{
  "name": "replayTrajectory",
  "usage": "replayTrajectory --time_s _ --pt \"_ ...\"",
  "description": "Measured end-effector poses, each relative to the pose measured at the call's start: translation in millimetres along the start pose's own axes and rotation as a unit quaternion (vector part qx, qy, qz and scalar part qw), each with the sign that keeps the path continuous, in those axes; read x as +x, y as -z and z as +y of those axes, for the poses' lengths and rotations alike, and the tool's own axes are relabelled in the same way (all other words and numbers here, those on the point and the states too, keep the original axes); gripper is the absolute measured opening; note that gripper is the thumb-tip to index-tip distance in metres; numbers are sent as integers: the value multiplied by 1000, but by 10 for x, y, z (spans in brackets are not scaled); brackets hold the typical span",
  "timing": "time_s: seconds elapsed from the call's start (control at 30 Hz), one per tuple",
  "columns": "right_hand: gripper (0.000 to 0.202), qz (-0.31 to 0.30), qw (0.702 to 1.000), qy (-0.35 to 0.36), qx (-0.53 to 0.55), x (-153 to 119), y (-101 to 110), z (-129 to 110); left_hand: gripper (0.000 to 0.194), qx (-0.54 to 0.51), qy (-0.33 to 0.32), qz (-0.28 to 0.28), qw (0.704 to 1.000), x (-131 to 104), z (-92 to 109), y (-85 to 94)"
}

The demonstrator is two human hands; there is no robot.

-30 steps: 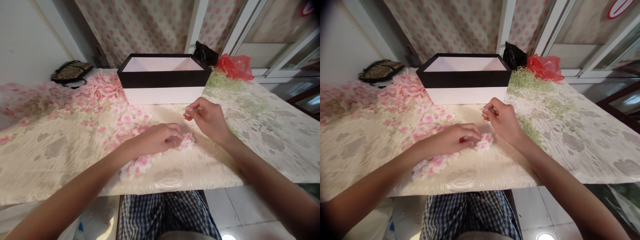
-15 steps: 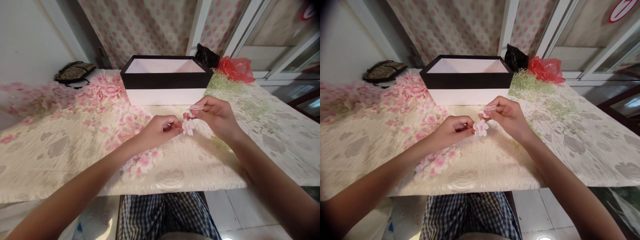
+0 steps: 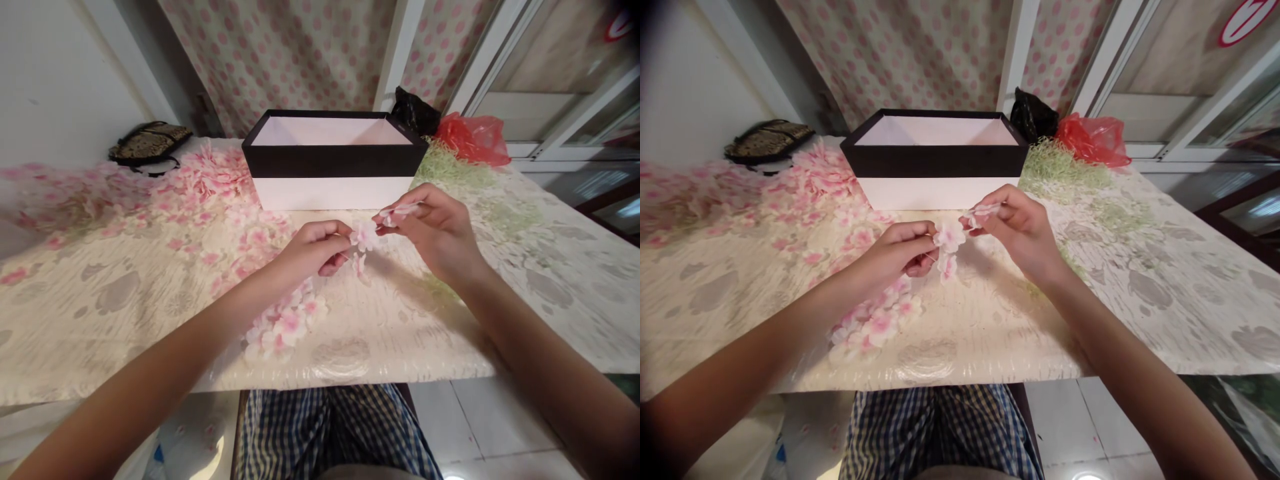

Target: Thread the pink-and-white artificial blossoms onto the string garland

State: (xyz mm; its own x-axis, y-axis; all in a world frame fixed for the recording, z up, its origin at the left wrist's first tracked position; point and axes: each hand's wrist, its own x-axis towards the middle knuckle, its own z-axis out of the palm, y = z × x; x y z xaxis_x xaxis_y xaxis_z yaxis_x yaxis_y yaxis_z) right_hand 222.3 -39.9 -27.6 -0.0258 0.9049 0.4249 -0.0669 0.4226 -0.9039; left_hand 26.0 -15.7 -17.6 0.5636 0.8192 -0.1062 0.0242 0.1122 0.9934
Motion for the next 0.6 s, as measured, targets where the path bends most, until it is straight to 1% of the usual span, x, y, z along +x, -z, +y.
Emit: replayTrajectory --time_s 0.03,0.07,0.1,0.17,0.23,0.3,0.4,0.53,0.6 --pt "6 11 1000 11 3 -4 0 -13 16 -14 5 2 1000 2 -4 6" --pt "7 7 1000 12 12 -10 1 -29 18 -23 5 5 1000 5 -12 13" --pt "8 -10 1000 6 21 -18 0 -46 19 -28 7 6 1000 9 -21 20" --pt "9 -67 997 -15 23 -40 -8 -73 18 -34 15 8 999 17 -38 32" --pt "8 -123 992 -36 -1 -67 -29 -79 17 -31 24 4 999 22 -48 35" --pt "6 -159 986 -53 -25 -89 -51 -59 17 -20 31 3 999 24 -53 33" --pt "5 -174 983 -59 -16 -99 -68 4 14 -16 41 4 999 26 -59 31" --pt "8 -175 982 -67 32 -84 -69 75 11 -30 42 11 999 37 -71 37" --pt "8 -173 981 -76 37 -76 -75 85 10 -30 40 18 999 44 -75 37"
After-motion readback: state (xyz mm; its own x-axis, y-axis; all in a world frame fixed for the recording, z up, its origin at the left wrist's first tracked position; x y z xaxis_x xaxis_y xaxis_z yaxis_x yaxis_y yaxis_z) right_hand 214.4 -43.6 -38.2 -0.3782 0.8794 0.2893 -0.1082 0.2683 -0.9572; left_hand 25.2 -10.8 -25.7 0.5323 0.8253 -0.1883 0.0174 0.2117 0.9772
